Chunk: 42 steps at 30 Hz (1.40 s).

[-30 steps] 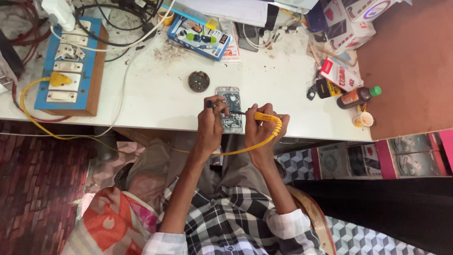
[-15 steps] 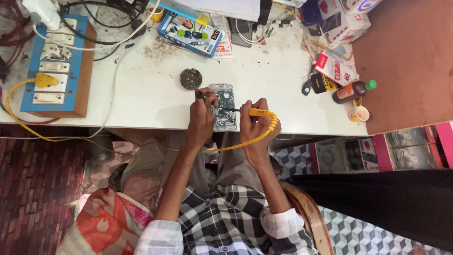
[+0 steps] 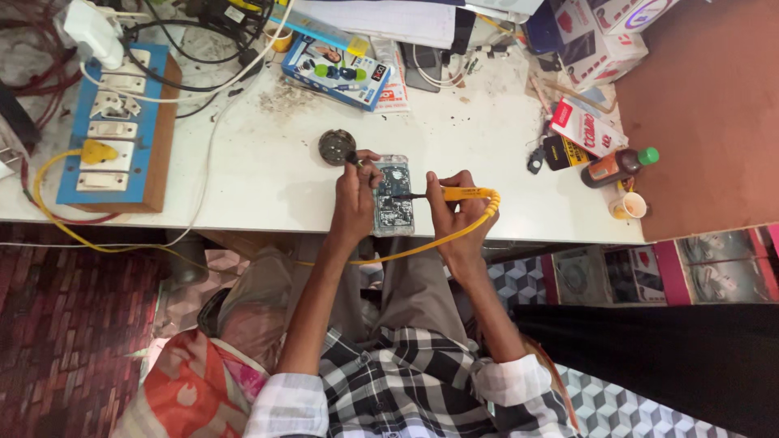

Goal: The person solders a circuit board using a soldering iron and solder wire. They repeatedly apply solder to various points on the board while seated at a cluttered workbench.

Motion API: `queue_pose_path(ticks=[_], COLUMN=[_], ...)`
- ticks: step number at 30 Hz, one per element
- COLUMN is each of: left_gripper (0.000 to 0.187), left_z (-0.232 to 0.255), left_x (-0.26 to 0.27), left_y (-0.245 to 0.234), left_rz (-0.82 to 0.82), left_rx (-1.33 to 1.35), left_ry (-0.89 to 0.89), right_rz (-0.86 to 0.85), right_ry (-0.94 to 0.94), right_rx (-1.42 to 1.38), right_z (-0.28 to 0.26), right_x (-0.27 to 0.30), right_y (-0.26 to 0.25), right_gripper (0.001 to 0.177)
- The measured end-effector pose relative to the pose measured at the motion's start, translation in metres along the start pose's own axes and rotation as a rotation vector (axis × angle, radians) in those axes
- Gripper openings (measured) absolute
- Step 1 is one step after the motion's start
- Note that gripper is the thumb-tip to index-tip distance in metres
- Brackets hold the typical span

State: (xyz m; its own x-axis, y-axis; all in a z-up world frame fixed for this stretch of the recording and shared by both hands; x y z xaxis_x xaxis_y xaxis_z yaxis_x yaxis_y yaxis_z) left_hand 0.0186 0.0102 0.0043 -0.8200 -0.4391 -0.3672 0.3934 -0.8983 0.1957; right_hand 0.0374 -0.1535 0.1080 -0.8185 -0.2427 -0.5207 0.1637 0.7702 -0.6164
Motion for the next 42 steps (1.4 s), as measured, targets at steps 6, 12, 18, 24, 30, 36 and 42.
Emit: queue_pose_path(ticks=[6,12,18,24,30,36,42], left_gripper=[0.035,0.031,0.028,0.028,0.035,0.038,0.037], left_z=[-0.010,-0.013,-0.017,-0.018,-0.021,-0.024,-0.026], left_x=[0.001,0.001,0.002,0.005,0.004,0.006,0.007], left_y=[-0.001,0.001,0.001,0.001,-0.001,0.000,0.001], left_rz=[0.056,0.065,0.074,0.060,0.059,0.071,0.078], left_rx=[0.050,0.014,-0.035,-0.037,-0.016,0.016,0.029], left_ry=[-0.060,-0.030,-0.026,0.012,-0.044,-0.005,0.005], right_rz=[-0.089,-0.011,0.013,0.079,0.118,0.143,0.147], right_ry=[-0.035,0.012,0.031,0.107,0.208,0.256,0.257], right_rx=[-0.063,-0.124,-0.129,-0.144,-0.285,-0.327,-0.379], right_z=[0.012,0.027,0.040,0.049,0.060,0.071,0.084], right_x=[-0.002,-0.007,0.002,0.014,0.023,0.029,0.028], right_y=[0.005,0.003,0.000,0.003,0.012,0.019,0.019], right_gripper=[0.020,0.027,0.030,0.030,0.030,0.030,0.031])
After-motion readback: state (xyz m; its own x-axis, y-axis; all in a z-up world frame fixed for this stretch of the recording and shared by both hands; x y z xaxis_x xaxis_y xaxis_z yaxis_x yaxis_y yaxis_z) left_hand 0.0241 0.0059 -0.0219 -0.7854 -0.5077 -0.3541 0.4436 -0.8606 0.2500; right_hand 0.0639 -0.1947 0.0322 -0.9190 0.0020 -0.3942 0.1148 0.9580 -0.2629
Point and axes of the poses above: each hand's wrist, its own x-axis away from the middle knuckle, its own y-axis out of the palm, z = x × y, the point moved 2 cm from there along -x, towards the middle knuckle, and after that the axes turned 7 degrees about x, right-handed, at the moved point
